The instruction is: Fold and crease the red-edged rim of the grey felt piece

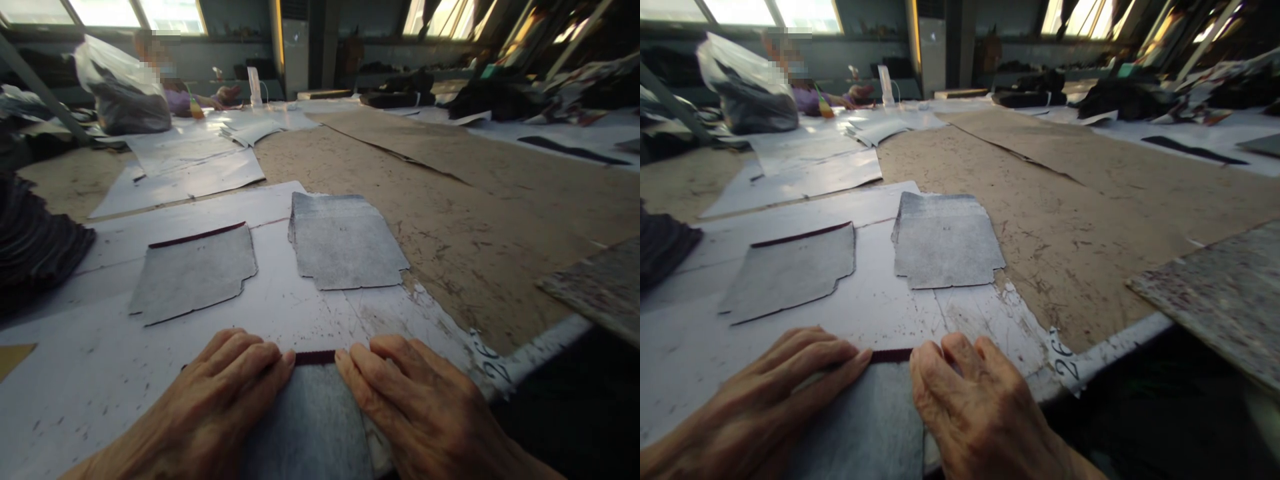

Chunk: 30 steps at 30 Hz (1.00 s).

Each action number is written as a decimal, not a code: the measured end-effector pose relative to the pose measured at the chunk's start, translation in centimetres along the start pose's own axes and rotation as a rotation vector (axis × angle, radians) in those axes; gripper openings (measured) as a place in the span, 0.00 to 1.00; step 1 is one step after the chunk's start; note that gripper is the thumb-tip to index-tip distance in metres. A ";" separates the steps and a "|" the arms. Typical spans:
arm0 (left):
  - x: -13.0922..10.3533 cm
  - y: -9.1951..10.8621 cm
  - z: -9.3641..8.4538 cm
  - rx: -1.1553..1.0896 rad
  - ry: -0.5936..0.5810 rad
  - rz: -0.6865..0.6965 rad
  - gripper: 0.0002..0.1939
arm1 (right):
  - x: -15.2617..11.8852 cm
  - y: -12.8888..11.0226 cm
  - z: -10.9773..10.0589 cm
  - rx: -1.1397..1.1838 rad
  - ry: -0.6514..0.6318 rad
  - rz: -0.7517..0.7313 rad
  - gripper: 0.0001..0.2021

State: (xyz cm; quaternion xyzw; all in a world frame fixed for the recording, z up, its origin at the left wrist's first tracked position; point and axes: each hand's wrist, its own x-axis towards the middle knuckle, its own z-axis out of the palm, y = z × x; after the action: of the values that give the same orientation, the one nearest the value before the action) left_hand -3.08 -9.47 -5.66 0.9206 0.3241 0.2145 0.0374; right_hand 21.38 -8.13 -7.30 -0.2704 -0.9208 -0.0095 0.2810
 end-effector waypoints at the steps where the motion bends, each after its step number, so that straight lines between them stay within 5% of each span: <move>1: -0.4 -0.2 -0.3 0.022 -0.015 -0.010 0.21 | 0.0 0.0 -0.1 -0.001 -0.004 0.000 0.18; 7: -4.5 -1.5 -2.2 0.112 -0.086 -0.105 0.26 | 0.3 -0.1 -0.9 -0.047 -0.075 -0.018 0.20; 11: -6.1 -1.8 -2.5 0.080 0.004 -0.190 0.24 | 0.4 -0.1 -0.7 -0.057 -0.030 -0.028 0.20; 15: -6.0 -1.5 -2.3 0.072 0.032 -0.244 0.21 | 0.1 0.3 -0.8 0.053 0.004 0.027 0.20; 21: -5.6 -1.3 -2.2 0.032 0.088 -0.220 0.23 | 1.1 1.7 -3.1 0.172 0.042 0.336 0.12; 30: -4.5 -1.3 -3.2 0.040 0.057 -0.212 0.23 | 4.5 0.0 -0.3 0.089 -0.166 0.176 0.07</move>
State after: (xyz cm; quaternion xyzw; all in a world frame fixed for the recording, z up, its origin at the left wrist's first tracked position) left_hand -8.34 -11.41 -4.66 0.8752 0.4249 0.2288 0.0326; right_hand 18.41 -5.94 -4.69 -0.3373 -0.9131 0.0783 0.2153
